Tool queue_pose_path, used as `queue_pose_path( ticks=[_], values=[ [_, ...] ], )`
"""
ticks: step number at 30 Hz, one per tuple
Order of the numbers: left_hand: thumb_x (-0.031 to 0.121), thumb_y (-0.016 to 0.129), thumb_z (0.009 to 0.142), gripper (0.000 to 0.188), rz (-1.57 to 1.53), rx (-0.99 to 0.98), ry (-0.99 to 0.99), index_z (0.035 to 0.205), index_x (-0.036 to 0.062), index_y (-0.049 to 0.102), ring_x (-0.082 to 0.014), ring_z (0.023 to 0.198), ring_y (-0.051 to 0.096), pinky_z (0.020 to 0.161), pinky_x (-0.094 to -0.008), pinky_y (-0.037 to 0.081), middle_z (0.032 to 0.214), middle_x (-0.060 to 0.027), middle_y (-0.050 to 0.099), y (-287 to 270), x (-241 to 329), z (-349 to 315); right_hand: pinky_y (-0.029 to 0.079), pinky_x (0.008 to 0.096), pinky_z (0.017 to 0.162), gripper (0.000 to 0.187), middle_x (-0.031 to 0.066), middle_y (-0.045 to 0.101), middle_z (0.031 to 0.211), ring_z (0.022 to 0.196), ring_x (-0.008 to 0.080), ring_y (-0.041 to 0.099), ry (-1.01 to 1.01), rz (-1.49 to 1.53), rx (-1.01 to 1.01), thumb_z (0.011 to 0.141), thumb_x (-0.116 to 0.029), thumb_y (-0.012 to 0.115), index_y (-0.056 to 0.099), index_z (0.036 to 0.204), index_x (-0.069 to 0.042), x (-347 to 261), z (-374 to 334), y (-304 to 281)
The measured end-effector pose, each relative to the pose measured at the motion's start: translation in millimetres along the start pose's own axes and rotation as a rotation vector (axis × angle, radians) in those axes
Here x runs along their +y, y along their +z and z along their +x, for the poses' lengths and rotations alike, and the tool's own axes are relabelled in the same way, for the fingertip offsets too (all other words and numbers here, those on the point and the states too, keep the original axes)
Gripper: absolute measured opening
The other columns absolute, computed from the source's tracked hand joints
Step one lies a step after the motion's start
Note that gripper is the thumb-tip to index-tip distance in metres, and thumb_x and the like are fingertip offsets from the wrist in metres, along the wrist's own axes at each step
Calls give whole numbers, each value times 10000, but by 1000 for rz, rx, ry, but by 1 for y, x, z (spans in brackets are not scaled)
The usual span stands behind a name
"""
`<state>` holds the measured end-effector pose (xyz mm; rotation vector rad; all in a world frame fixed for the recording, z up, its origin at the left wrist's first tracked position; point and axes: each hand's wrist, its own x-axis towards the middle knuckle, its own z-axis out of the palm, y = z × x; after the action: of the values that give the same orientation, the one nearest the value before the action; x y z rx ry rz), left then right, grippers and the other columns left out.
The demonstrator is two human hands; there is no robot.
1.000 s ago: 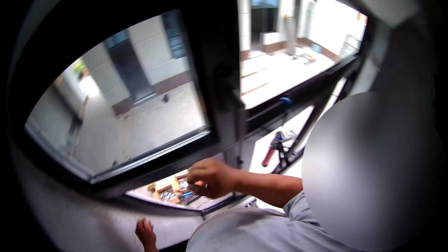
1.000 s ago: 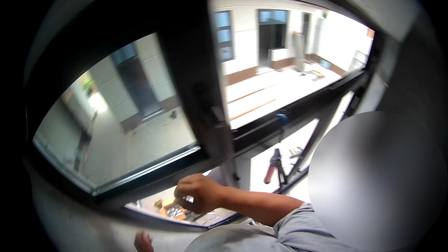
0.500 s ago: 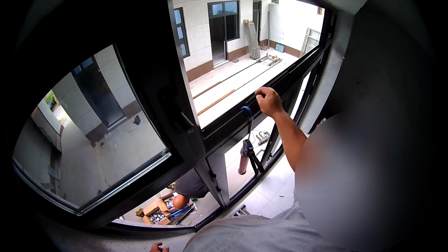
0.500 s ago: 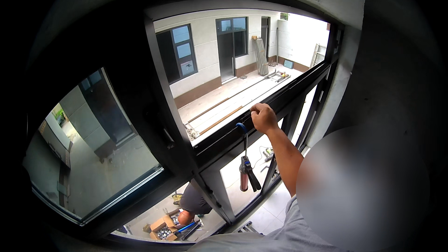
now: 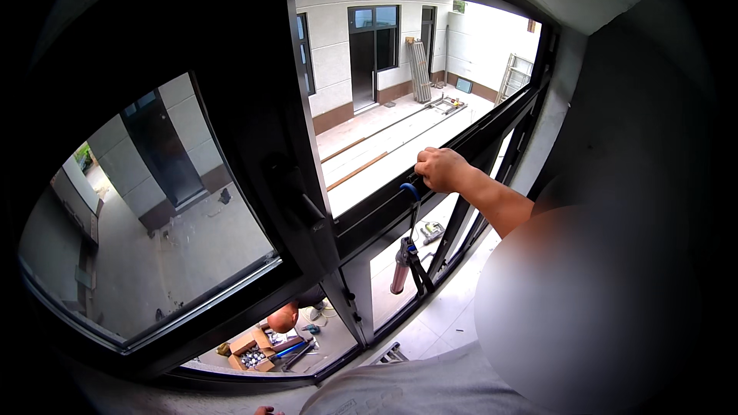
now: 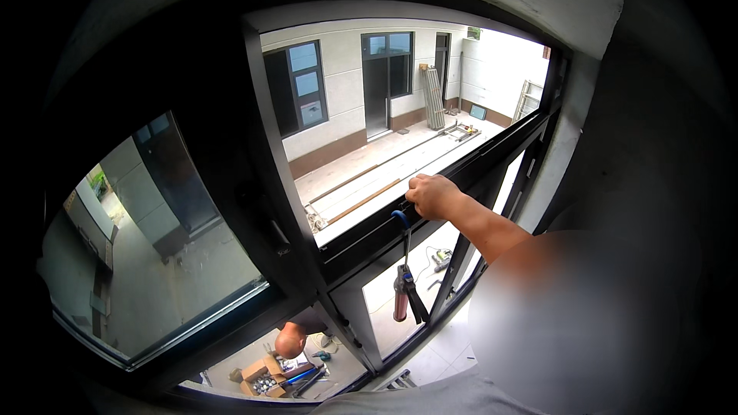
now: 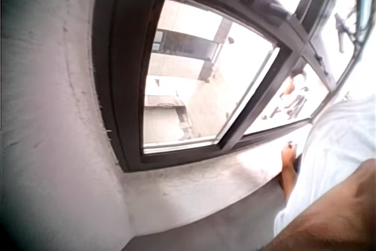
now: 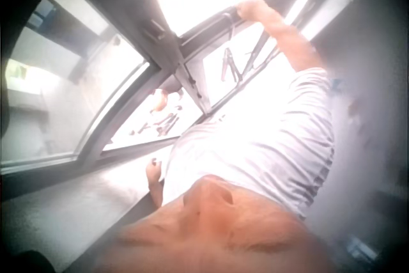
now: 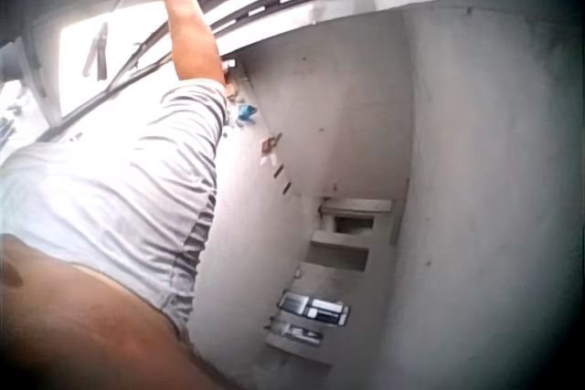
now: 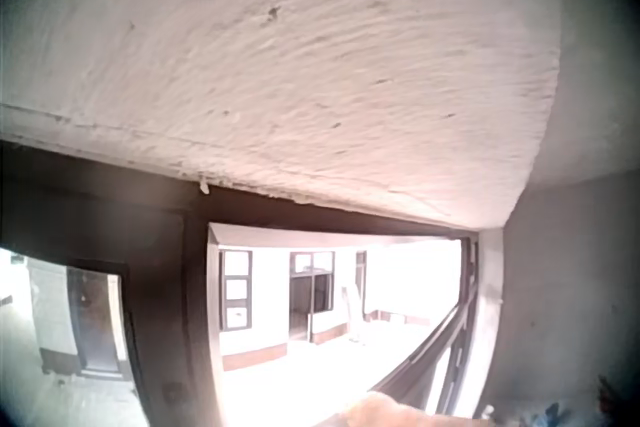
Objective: The person installs a window pane into a frame, aligns it, and secures it with rubber gaskets and metal clips. They then attach a handle and test the window's operation.
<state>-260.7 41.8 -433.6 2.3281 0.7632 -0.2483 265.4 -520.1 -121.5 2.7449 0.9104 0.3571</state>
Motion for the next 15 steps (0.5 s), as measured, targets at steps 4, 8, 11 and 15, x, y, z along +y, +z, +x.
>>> queue_pose_path(
  ticks=[4,8,11,15],
  values=[
    [254,733,882,398,17,-4,33,1207,33,673,-353,887,693,815,-434,540,957,-204,729,-2,10,3,516,373,979,152,84,664,1112,1146,249,609,-148,-111,-35,841,-155,665,702,958,-65,8,2,-3],
    [265,740,881,402,15,-14,73,1190,17,674,-364,903,695,820,-439,540,977,-218,730,-2,14,8,497,376,982,161,83,678,1078,1096,244,631,-244,-143,241,801,-137,693,673,945,-67,17,1,7],
    [276,744,881,402,9,-14,72,1176,12,677,-372,904,693,823,-444,540,977,-224,728,4,3,14,483,386,971,164,80,699,982,1004,252,662,-199,-68,341,742,-123,708,644,886,-76,11,-5,21],
    [287,743,883,400,54,-1,70,1166,11,682,-381,905,690,824,-448,540,971,-225,727,6,-6,16,495,399,933,149,95,694,933,948,265,668,-177,-76,444,722,-103,701,638,855,-78,6,-7,32]
  ],
)
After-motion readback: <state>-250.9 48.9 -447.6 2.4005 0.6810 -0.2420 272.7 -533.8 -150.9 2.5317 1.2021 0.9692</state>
